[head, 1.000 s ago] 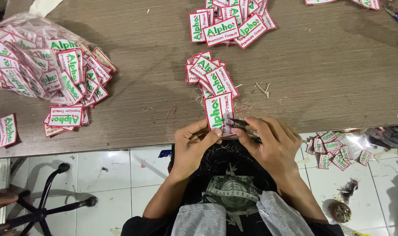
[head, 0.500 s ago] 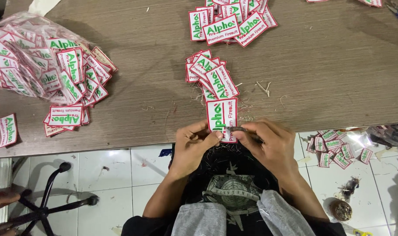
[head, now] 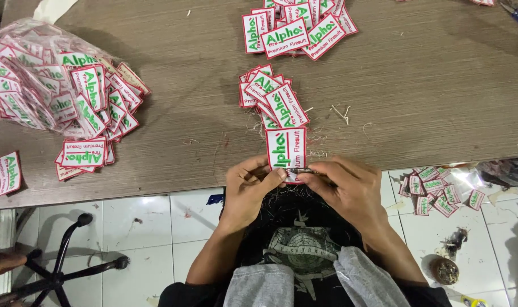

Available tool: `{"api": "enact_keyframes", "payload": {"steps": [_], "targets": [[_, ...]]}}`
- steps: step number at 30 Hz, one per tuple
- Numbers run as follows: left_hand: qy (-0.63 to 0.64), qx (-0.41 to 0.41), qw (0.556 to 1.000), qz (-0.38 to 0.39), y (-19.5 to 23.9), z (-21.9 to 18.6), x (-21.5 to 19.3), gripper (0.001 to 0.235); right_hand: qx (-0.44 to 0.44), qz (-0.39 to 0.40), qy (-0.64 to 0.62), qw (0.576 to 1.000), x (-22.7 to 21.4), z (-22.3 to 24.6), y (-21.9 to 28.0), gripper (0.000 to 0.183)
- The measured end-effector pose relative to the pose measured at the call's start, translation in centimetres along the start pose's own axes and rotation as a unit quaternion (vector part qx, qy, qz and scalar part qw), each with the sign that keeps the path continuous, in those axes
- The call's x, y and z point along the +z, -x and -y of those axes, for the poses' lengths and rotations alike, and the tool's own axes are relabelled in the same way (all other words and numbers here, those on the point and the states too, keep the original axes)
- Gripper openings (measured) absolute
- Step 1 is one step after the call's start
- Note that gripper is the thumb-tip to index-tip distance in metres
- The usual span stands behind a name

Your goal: Using scissors to cut and trim individual brand labels from a strip of printed labels.

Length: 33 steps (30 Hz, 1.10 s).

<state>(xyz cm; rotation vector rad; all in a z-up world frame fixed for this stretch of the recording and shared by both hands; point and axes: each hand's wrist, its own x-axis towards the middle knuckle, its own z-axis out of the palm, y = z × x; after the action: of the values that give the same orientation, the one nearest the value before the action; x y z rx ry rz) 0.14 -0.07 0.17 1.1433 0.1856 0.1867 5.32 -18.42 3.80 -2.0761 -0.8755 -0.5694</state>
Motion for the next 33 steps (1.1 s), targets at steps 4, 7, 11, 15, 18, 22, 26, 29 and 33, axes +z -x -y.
{"api": "enact_keyframes", "payload": {"steps": [4,7,11,15,18,22,26,29,33], "targets": [[0.003,0.001,1.0,-0.002,0.0,0.1,-0.1,0.034,0.066,-0.054,-0.094,0.992,1.9,-3.5,3.5,0.018],[-0.004,-0.005,1.0,-0.01,0.2,-0.5,0.1,0.035,0.2,-0.044,-0.301,0.931,1.6,-4.4,4.1,0.071],[-0.02,-0.007,1.0,-0.009,0.4,-0.8,0.4,0.033,0.222,-0.023,-0.339,0.914,1.3,-2.0,1.3,0.045],[-0.032,-0.011,0.999,-0.011,0.7,-1.4,1.4,0.033,0.133,0.031,-0.554,0.821,1.8,-0.5,1.0,0.068],[-0.028,0.005,0.999,0.025,0.7,-1.3,1.5,0.025,0.117,0.12,-0.671,0.723,3.6,-2.9,3.7,0.082],[-0.024,0.024,0.998,0.053,0.6,1.3,1.3,0.027,0.158,0.144,-0.775,0.595,4.0,-1.5,3.0,0.076],[-0.011,0.034,0.996,0.08,0.7,3.5,0.7,0.012,0.122,0.118,-0.804,0.57,4.8,-0.3,2.0,0.065],[-0.075,0.109,0.987,0.094,0.3,3.5,1.3,0.023,0.106,0.106,-0.849,0.506,6.6,-2.1,3.8,0.061],[-0.169,0.175,0.963,0.116,0.6,0.8,3.2,0.042,0.073,0.102,-0.851,0.511,8.3,-4.6,6.5,0.059]]}}
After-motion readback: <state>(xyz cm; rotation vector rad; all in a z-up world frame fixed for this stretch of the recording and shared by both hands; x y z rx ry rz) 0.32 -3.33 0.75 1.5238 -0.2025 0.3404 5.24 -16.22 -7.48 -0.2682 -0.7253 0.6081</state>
